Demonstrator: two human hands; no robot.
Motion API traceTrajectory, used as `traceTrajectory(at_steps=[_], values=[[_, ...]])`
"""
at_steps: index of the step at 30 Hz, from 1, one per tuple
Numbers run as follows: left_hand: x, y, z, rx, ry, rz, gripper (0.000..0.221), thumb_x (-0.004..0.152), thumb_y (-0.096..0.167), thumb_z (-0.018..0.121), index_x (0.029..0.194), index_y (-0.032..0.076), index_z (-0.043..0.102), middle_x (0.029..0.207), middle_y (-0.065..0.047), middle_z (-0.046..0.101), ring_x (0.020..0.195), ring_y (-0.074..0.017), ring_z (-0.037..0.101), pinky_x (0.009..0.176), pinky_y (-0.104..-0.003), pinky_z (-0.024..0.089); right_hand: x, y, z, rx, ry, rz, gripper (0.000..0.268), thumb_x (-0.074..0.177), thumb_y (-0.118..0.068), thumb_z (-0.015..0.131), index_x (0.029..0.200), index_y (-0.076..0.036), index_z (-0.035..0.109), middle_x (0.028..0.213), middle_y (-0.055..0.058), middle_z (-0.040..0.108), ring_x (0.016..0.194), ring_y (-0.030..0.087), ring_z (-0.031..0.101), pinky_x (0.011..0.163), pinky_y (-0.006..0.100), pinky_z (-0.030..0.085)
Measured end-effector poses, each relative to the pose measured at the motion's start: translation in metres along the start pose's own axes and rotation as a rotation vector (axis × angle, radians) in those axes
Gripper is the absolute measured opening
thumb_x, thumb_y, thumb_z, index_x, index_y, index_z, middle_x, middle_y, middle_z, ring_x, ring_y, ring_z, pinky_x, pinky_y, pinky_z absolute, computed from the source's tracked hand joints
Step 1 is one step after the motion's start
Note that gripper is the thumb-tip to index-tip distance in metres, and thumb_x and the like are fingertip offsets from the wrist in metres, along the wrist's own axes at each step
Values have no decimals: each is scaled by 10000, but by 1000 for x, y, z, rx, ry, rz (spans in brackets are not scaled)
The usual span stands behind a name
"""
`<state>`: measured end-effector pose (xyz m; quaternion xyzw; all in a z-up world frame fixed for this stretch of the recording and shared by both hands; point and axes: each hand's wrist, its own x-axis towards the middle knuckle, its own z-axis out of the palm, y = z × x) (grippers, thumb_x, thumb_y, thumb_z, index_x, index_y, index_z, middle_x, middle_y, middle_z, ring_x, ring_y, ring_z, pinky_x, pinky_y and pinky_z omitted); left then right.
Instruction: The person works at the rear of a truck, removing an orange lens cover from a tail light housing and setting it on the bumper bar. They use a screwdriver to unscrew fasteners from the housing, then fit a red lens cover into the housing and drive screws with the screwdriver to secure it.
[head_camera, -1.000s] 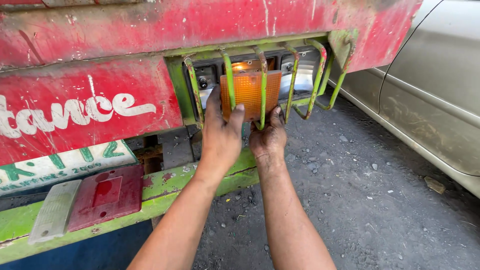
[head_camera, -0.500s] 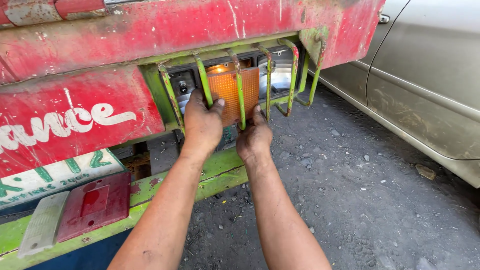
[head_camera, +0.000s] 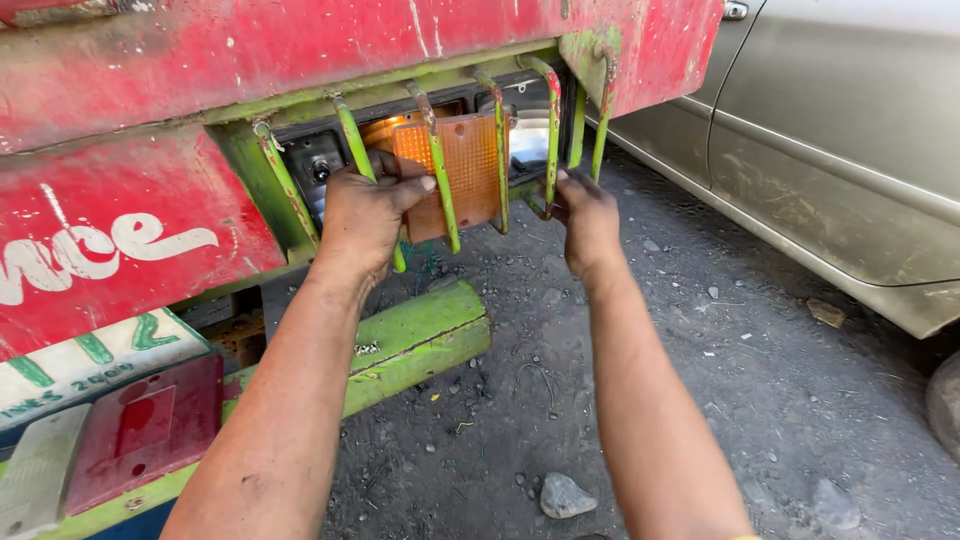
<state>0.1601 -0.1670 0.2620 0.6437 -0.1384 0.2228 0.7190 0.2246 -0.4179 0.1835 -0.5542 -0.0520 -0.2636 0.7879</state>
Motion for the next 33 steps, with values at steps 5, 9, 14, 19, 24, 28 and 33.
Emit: traceTrajectory(at_steps=[5, 9, 14, 19, 24, 28, 33], values=[[-7, 8, 2, -137, -23, -53, 230, 756, 4, 830, 808, 91, 624, 557, 49, 444, 405, -17, 386, 401, -152, 307, 5, -24, 7, 213, -373, 185, 424, 904, -332, 628, 1213, -51, 706, 1049, 157, 777, 1003, 260, 766, 904, 311, 549], [-15, 22, 5, -197, -66, -115, 166, 792, 1, 776, 876, 98, 671, 601, 47, 522, 435, 19, 465, 435, -129, 383, 0, -42, 9, 216, -471, 142, 373, 964, -463, 566, 1124, -154, 699, 1101, 122, 788, 1032, 221, 780, 904, 289, 593], [-6, 9, -5, -210, -148, -118, 190, 829, 19, 757, 977, 108, 678, 762, 27, 632, 674, -53, 635, 626, -182, 524, 19, -26, 17, 132, -557, 60, 239, 844, -271, 739, 973, -75, 695, 1007, 122, 762, 927, 239, 770, 829, 306, 602], [7, -10, -16, -213, -200, -115, 207, 867, 40, 756, 1041, 127, 684, 907, 0, 719, 871, -128, 738, 807, -294, 625, 24, -28, 25, -23, -507, -116, 233, 792, -41, 875, 949, -18, 704, 885, 143, 742, 803, 249, 768, 757, 306, 629], [-7, 4, 1, -119, -99, -86, 252, 889, 77, 727, 1135, 29, 716, 832, -8, 639, 760, -114, 668, 789, -316, 657, 28, -12, 23, -33, -397, -168, 353, 916, -37, 778, 1249, -42, 662, 1076, 48, 717, 990, 144, 713, 876, 277, 629], [-3, -12, -3, -106, -94, -83, 319, 889, 108, 751, 1199, 40, 716, 894, -58, 673, 869, -167, 701, 835, -381, 649, 31, -10, 18, -17, -415, -155, 285, 935, -33, 741, 1209, -18, 661, 1046, 53, 688, 975, 155, 704, 868, 280, 617], [-3, -17, -5, -161, -92, -110, 457, 839, 105, 794, 1268, 0, 677, 1022, -153, 725, 954, -269, 749, 856, -456, 651, 41, 1, 15, -136, -408, -242, 262, 986, -41, 662, 1245, -60, 629, 1021, 18, 651, 989, 130, 628, 904, 280, 532]])
